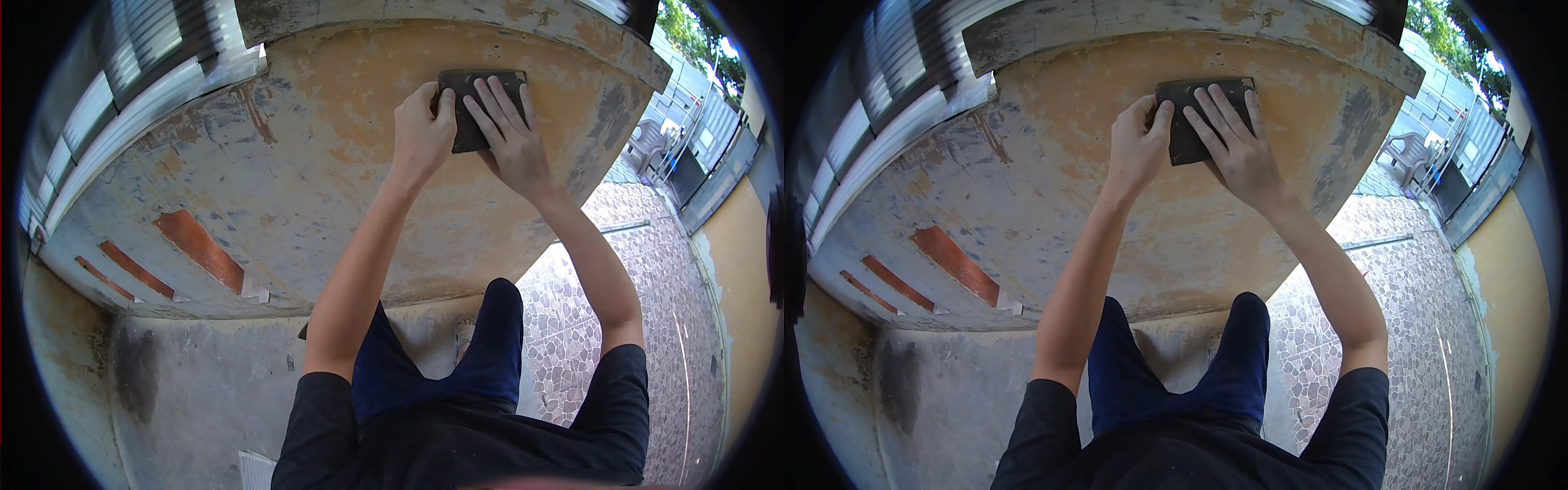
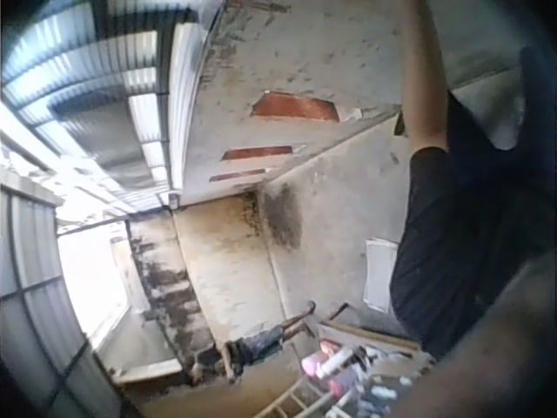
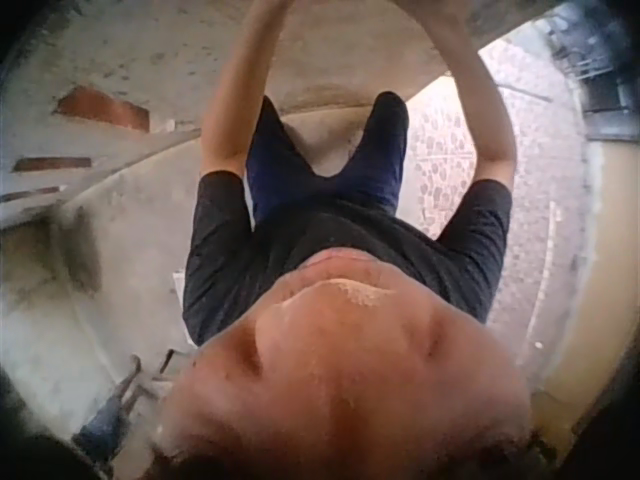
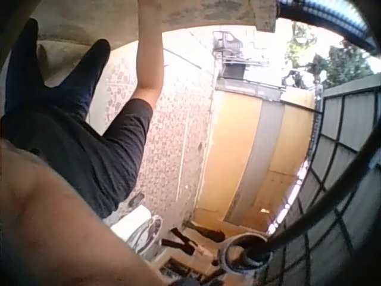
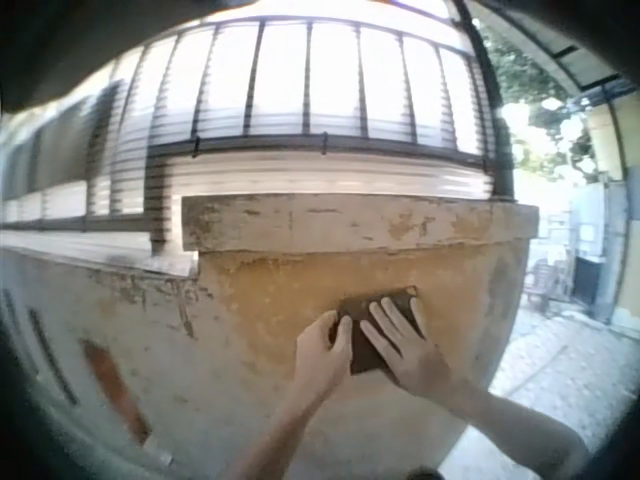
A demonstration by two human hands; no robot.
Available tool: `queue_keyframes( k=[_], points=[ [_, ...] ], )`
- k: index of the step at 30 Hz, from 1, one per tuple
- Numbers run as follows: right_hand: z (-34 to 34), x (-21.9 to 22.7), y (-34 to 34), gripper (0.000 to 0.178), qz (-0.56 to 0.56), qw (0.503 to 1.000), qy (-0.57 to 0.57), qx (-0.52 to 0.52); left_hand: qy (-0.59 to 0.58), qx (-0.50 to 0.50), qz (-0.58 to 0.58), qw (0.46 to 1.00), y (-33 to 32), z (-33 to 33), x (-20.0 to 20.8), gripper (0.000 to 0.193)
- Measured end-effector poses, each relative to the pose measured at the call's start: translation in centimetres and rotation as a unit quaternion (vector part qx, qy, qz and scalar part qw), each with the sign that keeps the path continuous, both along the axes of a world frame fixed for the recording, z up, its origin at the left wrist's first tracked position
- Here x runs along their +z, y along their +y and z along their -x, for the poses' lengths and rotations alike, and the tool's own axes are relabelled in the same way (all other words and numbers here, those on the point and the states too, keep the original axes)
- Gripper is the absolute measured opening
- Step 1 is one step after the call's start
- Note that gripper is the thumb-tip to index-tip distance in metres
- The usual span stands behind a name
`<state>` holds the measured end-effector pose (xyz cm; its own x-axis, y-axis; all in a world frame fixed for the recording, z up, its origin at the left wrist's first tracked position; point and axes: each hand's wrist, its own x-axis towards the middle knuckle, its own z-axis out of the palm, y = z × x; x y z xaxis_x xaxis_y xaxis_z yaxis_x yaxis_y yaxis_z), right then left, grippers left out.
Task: Sanding the surface of a wall using a piece of sandpaper.
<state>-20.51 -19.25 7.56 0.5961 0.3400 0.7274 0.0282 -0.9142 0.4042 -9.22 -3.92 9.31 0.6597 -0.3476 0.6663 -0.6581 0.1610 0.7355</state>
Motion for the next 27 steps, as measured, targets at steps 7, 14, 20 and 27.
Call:
queue_keyframes(
  k=[7, 14, 20, 27],
  points=[
    [-1.8, 2.0, -2.1, 0.068, 0.043, 0.997, -0.065, 0.009, -0.059, 0.031, -0.022, 0.998, -0.2, -0.4, 0.6, 0.023],
    [-0.2, 4.0, -6.4, 0.066, 0.119, 0.984, -0.099, -0.082, -0.352, 0.303, 0.1, 0.88, 3.0, -4.9, -1.4, 0.014],
    [-0.3, 3.7, -7.4, 0.059, 0.097, 0.995, -0.028, -0.005, -0.437, 0.491, 0.066, 0.751, 8.4, -10.8, -4.7, 0.048],
    [-11.4, 4.6, 8.2, 0.053, 0.119, 0.986, -0.103, 0.058, -0.377, 0.484, 0.036, 0.789, 7.9, -11.4, -5.2, 0.055]
  ],
)
